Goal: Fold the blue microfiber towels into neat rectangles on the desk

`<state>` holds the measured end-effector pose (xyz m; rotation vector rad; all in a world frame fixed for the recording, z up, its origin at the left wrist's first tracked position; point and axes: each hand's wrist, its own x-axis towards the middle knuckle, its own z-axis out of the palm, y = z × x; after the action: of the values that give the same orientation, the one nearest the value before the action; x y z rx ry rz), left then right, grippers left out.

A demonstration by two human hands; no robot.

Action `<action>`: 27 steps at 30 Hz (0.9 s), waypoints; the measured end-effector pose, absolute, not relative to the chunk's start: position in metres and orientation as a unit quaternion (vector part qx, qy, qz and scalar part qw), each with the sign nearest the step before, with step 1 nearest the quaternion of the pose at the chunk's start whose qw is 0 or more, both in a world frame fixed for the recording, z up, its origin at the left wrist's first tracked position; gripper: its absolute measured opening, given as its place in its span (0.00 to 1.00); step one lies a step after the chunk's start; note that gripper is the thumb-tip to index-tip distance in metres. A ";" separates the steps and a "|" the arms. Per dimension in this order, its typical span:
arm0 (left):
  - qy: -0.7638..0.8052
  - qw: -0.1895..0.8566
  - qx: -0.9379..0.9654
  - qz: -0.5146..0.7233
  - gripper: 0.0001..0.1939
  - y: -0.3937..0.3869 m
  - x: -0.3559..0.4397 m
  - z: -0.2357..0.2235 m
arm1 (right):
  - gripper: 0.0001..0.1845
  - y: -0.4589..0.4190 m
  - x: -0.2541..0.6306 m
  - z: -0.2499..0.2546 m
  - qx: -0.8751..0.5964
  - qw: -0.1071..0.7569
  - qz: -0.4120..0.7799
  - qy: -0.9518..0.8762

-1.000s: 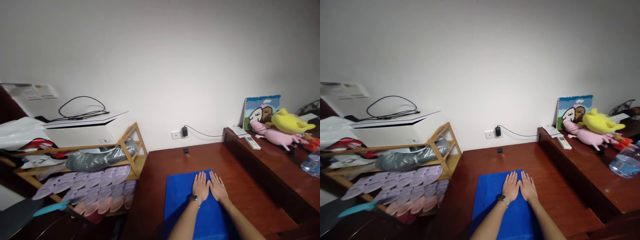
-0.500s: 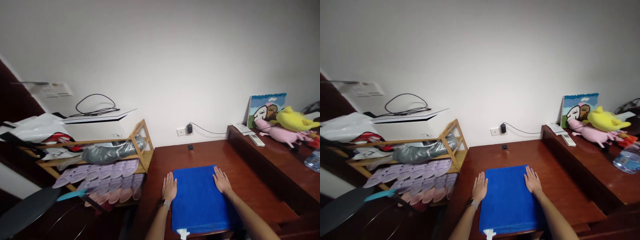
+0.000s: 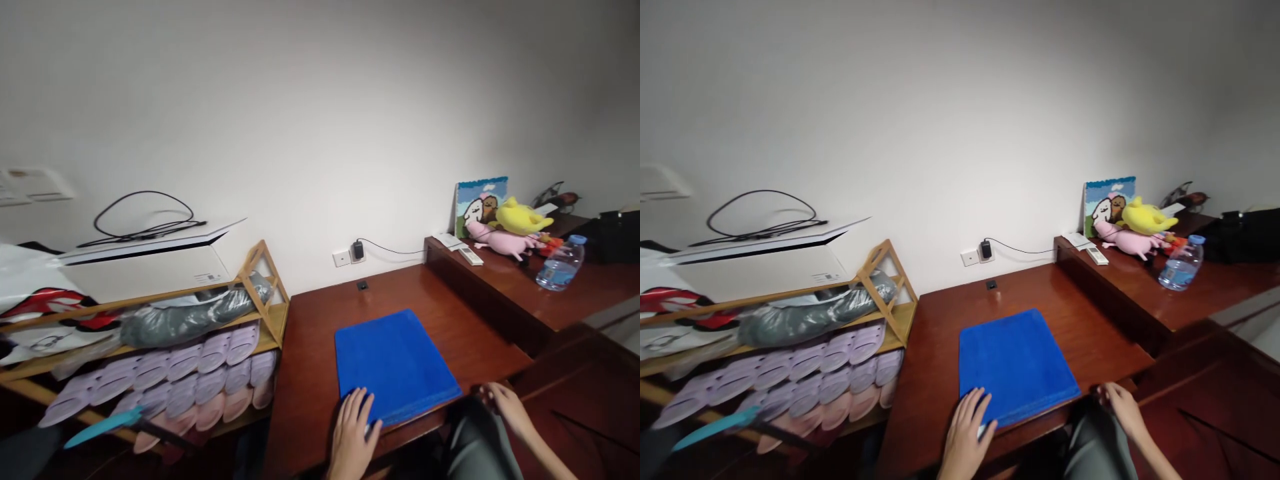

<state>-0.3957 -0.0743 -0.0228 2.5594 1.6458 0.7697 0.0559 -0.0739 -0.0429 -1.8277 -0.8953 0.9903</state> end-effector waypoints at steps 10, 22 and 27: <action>0.463 -0.052 0.860 0.209 0.45 -0.086 -0.391 -0.051 | 0.34 -0.115 -0.064 -0.027 -0.559 0.427 0.686 -0.188; 0.334 -0.117 0.892 0.282 0.40 -0.115 -0.376 -0.026 | 0.29 -0.110 -0.079 -0.016 -0.486 0.432 0.751 -0.115; 0.243 -0.095 0.909 0.324 0.31 -0.128 -0.336 -0.005 | 0.27 -0.117 -0.112 -0.010 -0.458 0.452 0.759 -0.101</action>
<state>-0.3364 -0.1284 -0.0048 3.0436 0.8130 1.0860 -0.1120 -0.1169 -0.0099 -1.1320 -0.2501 1.8753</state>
